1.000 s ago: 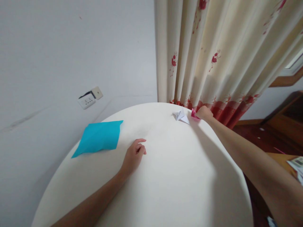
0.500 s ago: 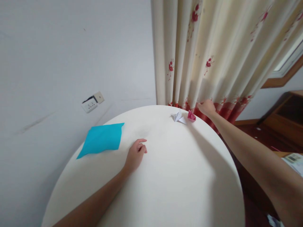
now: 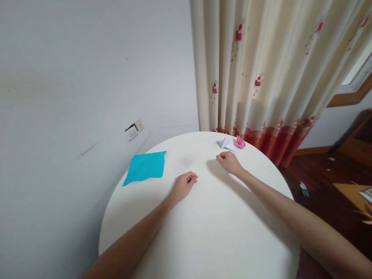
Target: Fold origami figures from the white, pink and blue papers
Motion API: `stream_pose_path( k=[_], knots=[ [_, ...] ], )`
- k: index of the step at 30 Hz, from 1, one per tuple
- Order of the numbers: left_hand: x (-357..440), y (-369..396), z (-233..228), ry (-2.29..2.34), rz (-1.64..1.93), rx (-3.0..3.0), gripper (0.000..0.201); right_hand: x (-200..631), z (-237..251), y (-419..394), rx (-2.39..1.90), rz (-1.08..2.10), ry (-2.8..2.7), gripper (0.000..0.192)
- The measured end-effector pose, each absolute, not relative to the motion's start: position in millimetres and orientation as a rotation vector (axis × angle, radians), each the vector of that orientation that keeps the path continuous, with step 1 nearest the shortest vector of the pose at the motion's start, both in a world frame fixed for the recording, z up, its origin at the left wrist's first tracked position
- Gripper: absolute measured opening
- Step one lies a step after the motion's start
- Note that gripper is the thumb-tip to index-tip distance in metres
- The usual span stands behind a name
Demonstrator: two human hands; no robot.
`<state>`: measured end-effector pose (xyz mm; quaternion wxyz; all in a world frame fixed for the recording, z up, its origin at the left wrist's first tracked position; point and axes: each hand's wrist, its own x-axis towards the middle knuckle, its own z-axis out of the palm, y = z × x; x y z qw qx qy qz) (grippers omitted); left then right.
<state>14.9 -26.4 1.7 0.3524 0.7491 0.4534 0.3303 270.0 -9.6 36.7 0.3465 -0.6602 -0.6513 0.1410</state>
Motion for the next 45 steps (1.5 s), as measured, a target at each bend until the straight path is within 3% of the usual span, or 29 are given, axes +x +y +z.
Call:
stream_pose_path(
  k=[6,16,20,25,31,39,45],
  knots=[
    [10.7,-27.0,-1.2,1.126,0.855,1.97,0.018,225.2,-1.5,-27.4,-1.737,0.396,-1.772,0.027],
    [-2.1,-10.6,-3.5,1.125,0.852,2.112,0.021,222.8,-4.7,-37.8,-1.76,0.375,-1.82,0.027],
    [-49.0,23.2,19.9,1.497,0.971,2.269,0.025,224.4,-5.2,-40.5,-1.732,0.395,-1.819,0.028],
    [-127.9,60.3,37.6,2.037,1.06,2.043,0.042,224.5,-5.6,-41.6,-1.71,0.388,-1.822,0.028],
    [-171.6,70.0,20.7,2.238,0.807,1.941,0.041,225.4,-6.0,-42.7,-1.695,0.389,-1.819,0.028],
    [-119.1,63.4,3.9,2.071,0.527,2.117,0.042,229.2,-5.1,-41.9,-1.674,0.43,-1.801,0.027],
    [-32.1,3.4,-3.1,1.782,0.374,2.485,0.045,232.2,-5.3,-38.3,-1.622,0.453,-1.753,0.027]
  ],
)
